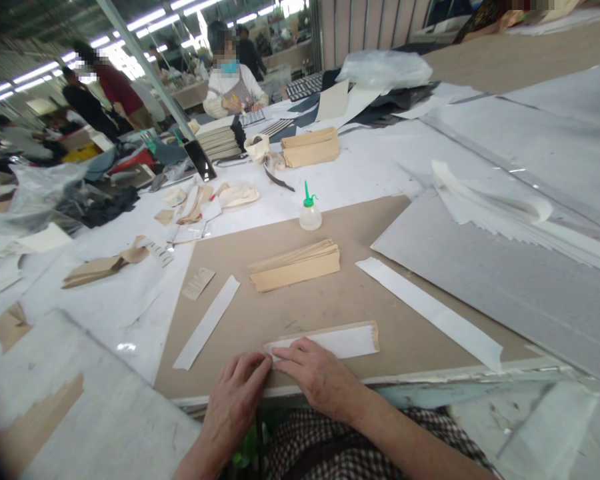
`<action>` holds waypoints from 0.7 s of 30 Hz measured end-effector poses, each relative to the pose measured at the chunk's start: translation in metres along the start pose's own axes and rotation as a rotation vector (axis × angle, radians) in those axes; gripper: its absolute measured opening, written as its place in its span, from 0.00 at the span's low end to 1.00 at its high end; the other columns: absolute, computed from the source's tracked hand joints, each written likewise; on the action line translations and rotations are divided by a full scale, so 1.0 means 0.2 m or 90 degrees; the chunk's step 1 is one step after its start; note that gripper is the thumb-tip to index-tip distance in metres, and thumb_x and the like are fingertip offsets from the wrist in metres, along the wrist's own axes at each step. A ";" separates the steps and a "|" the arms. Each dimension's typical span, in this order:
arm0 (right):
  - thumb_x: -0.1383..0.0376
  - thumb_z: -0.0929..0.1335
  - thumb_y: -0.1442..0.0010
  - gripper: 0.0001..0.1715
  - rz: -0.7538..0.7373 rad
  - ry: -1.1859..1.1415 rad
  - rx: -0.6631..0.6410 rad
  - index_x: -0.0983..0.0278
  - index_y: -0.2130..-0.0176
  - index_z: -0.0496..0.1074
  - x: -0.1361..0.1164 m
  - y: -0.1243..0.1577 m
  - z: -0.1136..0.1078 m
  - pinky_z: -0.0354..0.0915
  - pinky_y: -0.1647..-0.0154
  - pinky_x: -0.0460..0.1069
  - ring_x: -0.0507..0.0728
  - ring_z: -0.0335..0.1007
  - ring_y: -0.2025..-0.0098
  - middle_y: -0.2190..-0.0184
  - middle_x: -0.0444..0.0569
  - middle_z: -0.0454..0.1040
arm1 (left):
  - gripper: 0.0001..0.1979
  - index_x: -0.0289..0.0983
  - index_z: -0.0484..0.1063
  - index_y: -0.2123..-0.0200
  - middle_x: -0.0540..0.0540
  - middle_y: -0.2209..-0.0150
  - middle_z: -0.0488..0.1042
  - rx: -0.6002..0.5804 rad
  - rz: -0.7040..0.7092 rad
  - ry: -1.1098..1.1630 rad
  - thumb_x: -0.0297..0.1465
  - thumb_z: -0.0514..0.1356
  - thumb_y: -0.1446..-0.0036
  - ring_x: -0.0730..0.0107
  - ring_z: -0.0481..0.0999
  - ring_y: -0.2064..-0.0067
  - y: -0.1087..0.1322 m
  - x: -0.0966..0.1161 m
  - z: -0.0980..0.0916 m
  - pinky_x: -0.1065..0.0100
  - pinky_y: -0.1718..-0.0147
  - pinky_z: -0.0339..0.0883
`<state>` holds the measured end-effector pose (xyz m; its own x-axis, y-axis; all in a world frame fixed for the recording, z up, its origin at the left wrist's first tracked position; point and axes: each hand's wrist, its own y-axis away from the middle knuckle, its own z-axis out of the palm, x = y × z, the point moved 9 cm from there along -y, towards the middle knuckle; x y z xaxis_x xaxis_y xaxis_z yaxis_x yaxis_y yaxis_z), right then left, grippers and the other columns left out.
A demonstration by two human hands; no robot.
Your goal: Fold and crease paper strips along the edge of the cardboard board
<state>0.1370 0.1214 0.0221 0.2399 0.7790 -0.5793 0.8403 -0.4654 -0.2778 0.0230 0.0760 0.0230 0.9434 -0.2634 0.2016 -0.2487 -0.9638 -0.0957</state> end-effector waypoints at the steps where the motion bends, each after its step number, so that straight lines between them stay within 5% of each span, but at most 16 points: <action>1: 0.75 0.61 0.35 0.25 -0.003 -0.002 0.004 0.68 0.42 0.70 0.00 0.00 0.00 0.64 0.40 0.56 0.59 0.63 0.45 0.40 0.55 0.70 | 0.18 0.40 0.70 0.45 0.42 0.52 0.73 0.009 -0.005 0.045 0.22 0.55 0.37 0.58 0.70 0.54 0.00 -0.02 -0.01 0.58 0.56 0.72; 6: 0.76 0.61 0.36 0.24 0.001 -0.007 0.004 0.68 0.43 0.71 0.00 0.00 0.00 0.64 0.41 0.56 0.59 0.63 0.46 0.41 0.55 0.71 | 0.14 0.41 0.73 0.49 0.43 0.54 0.72 0.069 -0.001 0.190 0.25 0.55 0.35 0.62 0.70 0.54 -0.01 -0.06 -0.05 0.62 0.55 0.71; 15: 0.75 0.61 0.34 0.24 0.015 -0.004 -0.010 0.67 0.41 0.69 0.00 0.00 0.01 0.62 0.39 0.55 0.59 0.61 0.44 0.39 0.52 0.69 | 0.18 0.41 0.72 0.46 0.41 0.54 0.73 0.047 0.040 0.158 0.22 0.53 0.36 0.60 0.72 0.54 0.02 0.01 -0.03 0.60 0.57 0.73; 21: 0.74 0.62 0.34 0.26 0.038 0.022 -0.004 0.65 0.39 0.67 -0.01 0.01 0.02 0.63 0.40 0.55 0.60 0.61 0.45 0.39 0.51 0.68 | 0.11 0.39 0.72 0.56 0.42 0.54 0.71 0.096 -0.029 0.335 0.22 0.53 0.35 0.66 0.74 0.52 -0.03 -0.06 -0.07 0.66 0.52 0.72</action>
<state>0.1352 0.1177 0.0190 0.3056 0.7642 -0.5679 0.8275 -0.5082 -0.2386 0.0104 0.0839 0.0358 0.7063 -0.2425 0.6651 -0.1391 -0.9687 -0.2055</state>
